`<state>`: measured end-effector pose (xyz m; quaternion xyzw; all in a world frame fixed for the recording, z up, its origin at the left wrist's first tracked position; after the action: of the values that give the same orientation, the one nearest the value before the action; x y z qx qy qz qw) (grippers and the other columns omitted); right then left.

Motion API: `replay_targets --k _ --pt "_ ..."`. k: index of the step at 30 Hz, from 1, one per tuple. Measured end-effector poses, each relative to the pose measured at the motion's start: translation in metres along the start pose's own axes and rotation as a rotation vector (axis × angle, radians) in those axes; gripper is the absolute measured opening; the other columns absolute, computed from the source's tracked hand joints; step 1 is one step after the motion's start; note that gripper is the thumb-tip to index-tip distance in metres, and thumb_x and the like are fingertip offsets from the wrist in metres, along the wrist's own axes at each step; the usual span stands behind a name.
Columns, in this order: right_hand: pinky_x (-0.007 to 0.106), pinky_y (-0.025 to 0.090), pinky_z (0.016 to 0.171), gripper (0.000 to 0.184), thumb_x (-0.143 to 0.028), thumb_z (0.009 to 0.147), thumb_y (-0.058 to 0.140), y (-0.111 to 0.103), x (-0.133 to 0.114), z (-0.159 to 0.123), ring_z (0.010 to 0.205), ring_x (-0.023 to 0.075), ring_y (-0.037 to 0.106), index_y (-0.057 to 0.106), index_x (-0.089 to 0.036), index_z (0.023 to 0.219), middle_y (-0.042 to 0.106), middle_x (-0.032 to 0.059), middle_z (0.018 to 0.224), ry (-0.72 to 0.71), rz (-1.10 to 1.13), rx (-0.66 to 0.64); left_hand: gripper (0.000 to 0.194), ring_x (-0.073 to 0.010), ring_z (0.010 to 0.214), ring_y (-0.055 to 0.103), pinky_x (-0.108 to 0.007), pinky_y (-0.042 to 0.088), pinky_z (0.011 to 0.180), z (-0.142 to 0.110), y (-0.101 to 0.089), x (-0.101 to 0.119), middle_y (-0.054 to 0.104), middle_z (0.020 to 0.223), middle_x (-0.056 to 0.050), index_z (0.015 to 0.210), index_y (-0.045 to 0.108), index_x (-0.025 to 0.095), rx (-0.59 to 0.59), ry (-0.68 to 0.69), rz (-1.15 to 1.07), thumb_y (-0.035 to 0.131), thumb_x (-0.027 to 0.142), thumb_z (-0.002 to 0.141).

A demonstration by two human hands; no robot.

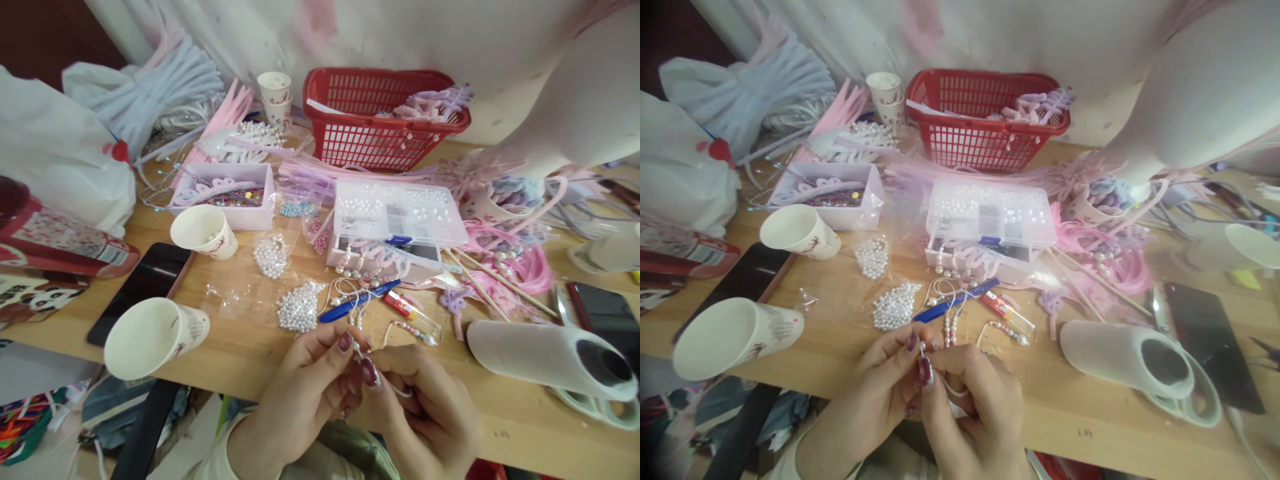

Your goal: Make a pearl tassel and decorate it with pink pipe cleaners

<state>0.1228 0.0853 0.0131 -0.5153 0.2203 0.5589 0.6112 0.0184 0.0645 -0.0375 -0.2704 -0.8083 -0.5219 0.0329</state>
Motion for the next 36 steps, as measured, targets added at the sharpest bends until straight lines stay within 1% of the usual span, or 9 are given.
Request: replay_targets --k 4,8,11,15,18,22,26,31,36 --pt "0.023 0.036 0.044 0.016 -0.013 0.095 0.06 0.0 0.003 -0.003 0.042 0.0098 0.046 0.063 -0.023 0.083 0.051 -0.0069 0.052 0.052 0.015 0.042 0.025 -0.0066 0.054 0.065 -0.012 0.05 0.049 0.0 -0.002 0.008 0.072 0.068 0.001 0.081 0.077 0.016 0.082 0.132 0.077 0.093 0.033 0.074" --pt "0.025 0.031 0.045 0.017 -0.014 0.097 0.06 0.001 0.003 -0.005 0.047 0.0111 0.051 0.062 -0.023 0.082 0.043 -0.0074 0.052 0.07 0.024 0.051 0.023 -0.0067 0.053 0.067 -0.012 0.053 0.049 0.0 -0.006 0.012 0.075 0.068 0.0 0.078 0.078 0.016 0.125 0.173 0.064 0.097 0.027 0.068" --pt "0.026 0.03 0.045 0.016 -0.016 0.097 0.062 0.0 0.001 -0.006 0.046 0.0104 0.047 0.062 -0.024 0.083 0.045 -0.0074 0.053 0.062 0.017 0.054 0.02 -0.0062 0.053 0.069 -0.011 0.055 0.052 0.0 -0.007 0.011 0.076 0.067 0.0 0.075 0.08 0.016 0.084 0.176 0.06 0.097 0.023 0.067" --pt "0.025 0.029 0.045 0.016 -0.02 0.097 0.061 -0.002 -0.002 -0.007 0.045 0.0097 0.037 0.064 -0.023 0.081 0.059 -0.0043 0.059 0.045 0.0 0.067 0.018 -0.0058 0.053 0.069 -0.01 0.054 0.052 -0.002 -0.009 0.011 0.078 0.069 0.0 0.071 0.082 0.019 0.041 0.198 0.065 0.098 0.022 0.065" --pt "0.025 0.03 0.045 0.017 -0.021 0.098 0.06 -0.002 -0.002 -0.008 0.046 0.0098 0.039 0.064 -0.022 0.081 0.062 -0.003 0.061 0.055 0.015 0.045 0.018 -0.0059 0.054 0.069 -0.01 0.055 0.053 -0.002 -0.008 0.011 0.077 0.067 0.0 0.07 0.082 0.02 0.027 0.199 0.07 0.099 0.023 0.064" --pt "0.023 0.031 0.043 0.016 -0.023 0.098 0.063 -0.002 -0.001 -0.005 0.044 0.009 0.039 0.064 -0.022 0.082 0.062 -0.0034 0.059 0.063 0.043 -0.019 0.019 -0.0069 0.056 0.069 -0.012 0.056 0.054 -0.002 -0.008 0.013 0.075 0.068 0.001 0.068 0.082 0.021 0.057 0.207 0.1 0.1 0.024 0.061" --pt "0.021 0.035 0.042 0.015 -0.02 0.097 0.062 -0.002 -0.002 -0.002 0.045 0.009 0.046 0.062 -0.022 0.082 0.065 -0.0029 0.061 0.049 0.054 -0.082 0.018 -0.0053 0.057 0.066 -0.01 0.054 0.053 -0.003 -0.006 0.015 0.071 0.069 0.002 0.068 0.083 0.021 0.052 0.224 0.12 0.099 0.025 0.063" --pt "0.022 0.034 0.042 0.018 -0.024 0.099 0.061 -0.001 0.001 -0.005 0.045 0.0094 0.045 0.062 -0.022 0.081 0.062 -0.0028 0.06 0.103 0.066 -0.082 0.017 -0.0056 0.06 0.062 -0.012 0.053 0.056 -0.004 -0.006 0.015 0.066 0.071 0.002 0.068 0.083 0.022 0.043 0.227 0.15 0.098 0.029 0.064" --pt "0.02 0.032 0.042 0.012 -0.021 0.096 0.063 -0.002 0.003 -0.005 0.045 0.0086 0.042 0.063 -0.023 0.084 0.051 -0.0071 0.057 0.071 0.049 -0.112 0.015 -0.0067 0.063 0.057 -0.016 0.052 0.062 -0.004 -0.006 0.018 0.064 0.075 0.001 0.071 0.084 0.025 -0.001 0.261 0.24 0.097 0.031 0.067"
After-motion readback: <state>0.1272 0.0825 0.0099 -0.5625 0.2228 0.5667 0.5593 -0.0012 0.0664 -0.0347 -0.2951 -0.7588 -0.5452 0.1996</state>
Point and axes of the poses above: each hand's wrist, its own z-axis towards the middle knuckle, its own y-axis out of the palm, x = y × z, the point moved 5 cm from there along z, towards the middle knuckle
